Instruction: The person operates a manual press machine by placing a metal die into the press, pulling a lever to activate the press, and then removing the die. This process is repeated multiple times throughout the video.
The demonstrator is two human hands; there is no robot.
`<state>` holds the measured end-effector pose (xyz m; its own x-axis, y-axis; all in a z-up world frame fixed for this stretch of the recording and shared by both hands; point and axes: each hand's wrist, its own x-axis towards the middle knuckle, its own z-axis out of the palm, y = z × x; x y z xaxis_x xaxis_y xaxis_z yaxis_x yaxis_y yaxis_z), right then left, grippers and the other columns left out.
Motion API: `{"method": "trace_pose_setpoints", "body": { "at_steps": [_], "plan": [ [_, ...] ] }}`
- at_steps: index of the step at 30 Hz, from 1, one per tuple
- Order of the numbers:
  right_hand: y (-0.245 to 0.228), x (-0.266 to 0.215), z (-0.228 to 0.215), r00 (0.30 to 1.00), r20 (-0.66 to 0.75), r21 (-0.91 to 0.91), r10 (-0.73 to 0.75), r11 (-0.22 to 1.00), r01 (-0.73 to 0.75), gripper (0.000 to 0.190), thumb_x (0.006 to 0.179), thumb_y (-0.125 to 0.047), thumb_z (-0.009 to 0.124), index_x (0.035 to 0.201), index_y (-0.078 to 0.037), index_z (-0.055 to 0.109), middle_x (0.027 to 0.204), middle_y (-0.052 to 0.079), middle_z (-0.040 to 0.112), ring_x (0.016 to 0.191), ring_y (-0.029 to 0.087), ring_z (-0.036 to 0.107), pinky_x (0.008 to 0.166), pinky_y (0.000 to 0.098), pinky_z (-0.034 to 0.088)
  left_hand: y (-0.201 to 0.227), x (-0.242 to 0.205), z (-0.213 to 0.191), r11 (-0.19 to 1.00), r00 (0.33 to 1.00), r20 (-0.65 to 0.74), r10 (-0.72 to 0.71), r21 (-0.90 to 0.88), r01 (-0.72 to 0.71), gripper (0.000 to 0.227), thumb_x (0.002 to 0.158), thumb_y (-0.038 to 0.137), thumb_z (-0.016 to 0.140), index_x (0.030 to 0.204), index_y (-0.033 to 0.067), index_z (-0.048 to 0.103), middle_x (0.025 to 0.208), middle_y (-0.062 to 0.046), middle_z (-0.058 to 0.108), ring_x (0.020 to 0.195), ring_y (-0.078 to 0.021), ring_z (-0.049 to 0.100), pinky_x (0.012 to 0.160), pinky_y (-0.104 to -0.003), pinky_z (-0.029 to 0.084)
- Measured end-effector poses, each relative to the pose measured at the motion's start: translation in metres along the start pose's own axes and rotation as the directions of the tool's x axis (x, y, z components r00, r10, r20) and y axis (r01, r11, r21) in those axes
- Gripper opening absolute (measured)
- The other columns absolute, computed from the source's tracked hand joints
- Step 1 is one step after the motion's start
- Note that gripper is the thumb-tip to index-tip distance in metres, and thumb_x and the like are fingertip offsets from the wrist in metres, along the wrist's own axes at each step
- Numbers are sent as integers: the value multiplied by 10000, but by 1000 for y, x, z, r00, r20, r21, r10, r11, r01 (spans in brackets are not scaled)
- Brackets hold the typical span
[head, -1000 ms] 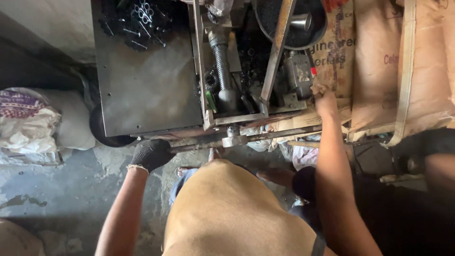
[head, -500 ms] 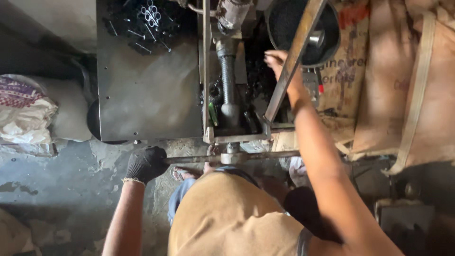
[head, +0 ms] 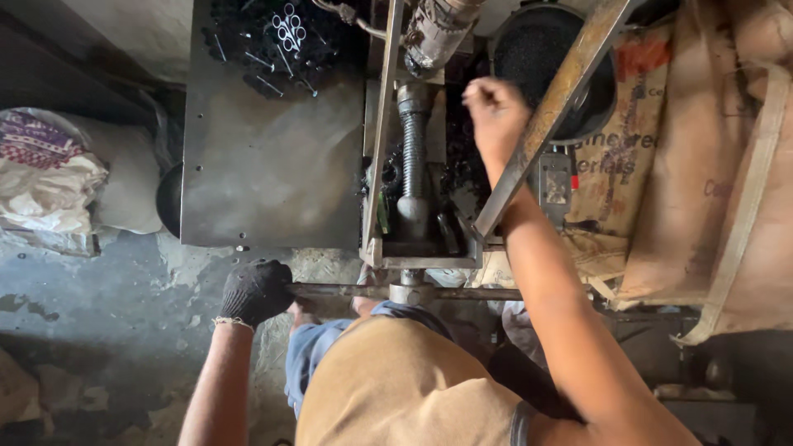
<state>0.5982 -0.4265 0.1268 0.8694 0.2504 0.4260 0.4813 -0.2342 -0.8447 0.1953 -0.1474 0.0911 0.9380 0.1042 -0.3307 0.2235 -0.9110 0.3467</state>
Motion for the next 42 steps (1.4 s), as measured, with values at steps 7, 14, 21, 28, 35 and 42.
{"method": "trace_pose_setpoints", "body": {
  "at_steps": [7, 14, 21, 28, 35, 42],
  "plan": [
    [36, 25, -17, 936, 226, -477, -269, 808, 347, 231, 989, -84, 820, 1202, -23, 752, 1113, 135, 757, 1005, 237, 725, 889, 347, 589, -4, -4, 7, 1000, 1000, 7, 24, 3, -24, 156, 683, 323, 703, 756, 200, 765, 812, -100, 732, 817, -347, 714, 688, -491, 566],
    [47, 27, 32, 886, 402, -130, 231, 972, -194, 595, 876, -109, 786, 1400, -1, 526, 1243, 120, 688, 1115, 244, 705, 961, 352, 583, -4, -1, 2, 1000, 997, 72, -22, 0, 22, 170, 697, 295, 679, 799, 212, 787, 848, -98, 746, 847, -335, 722, 730, -471, 573],
    [49, 39, 24, 901, 432, -191, 49, 981, 38, 454, 961, -109, 773, 1353, 16, 581, 1275, 197, 692, 1166, 329, 684, 978, 402, 548, -4, 1, 3, 998, 999, 44, -20, -51, 22, 171, 726, 329, 683, 772, 199, 784, 835, -99, 743, 838, -355, 714, 708, -494, 572],
    [72, 46, 45, 963, 260, -244, -76, 960, 141, 270, 888, -120, 798, 1119, -3, 717, 1099, 183, 748, 970, 321, 752, 836, 377, 587, 4, 2, -5, 999, 996, 87, -33, -9, 34, 208, 700, 391, 735, 801, 221, 799, 843, -90, 751, 829, -344, 723, 723, -471, 585],
    [62, 42, 47, 986, 166, -239, 26, 971, 14, 186, 872, -81, 788, 1042, -8, 765, 999, 148, 785, 874, 278, 762, 789, 362, 574, 12, 3, -6, 990, 980, 144, -139, 11, 139, 226, 732, 424, 740, 777, 211, 799, 834, -96, 751, 841, -345, 727, 745, -465, 588],
    [29, 19, 10, 956, -127, 275, 266, 935, -224, 152, 951, -166, 740, 1034, -39, 745, 893, 61, 766, 775, 137, 734, 644, 287, 574, 7, 5, 4, 994, 989, 100, -109, -4, 110, 237, 732, 416, 728, 769, 191, 793, 828, -114, 746, 830, -351, 728, 741, -467, 592]
  ]
}}
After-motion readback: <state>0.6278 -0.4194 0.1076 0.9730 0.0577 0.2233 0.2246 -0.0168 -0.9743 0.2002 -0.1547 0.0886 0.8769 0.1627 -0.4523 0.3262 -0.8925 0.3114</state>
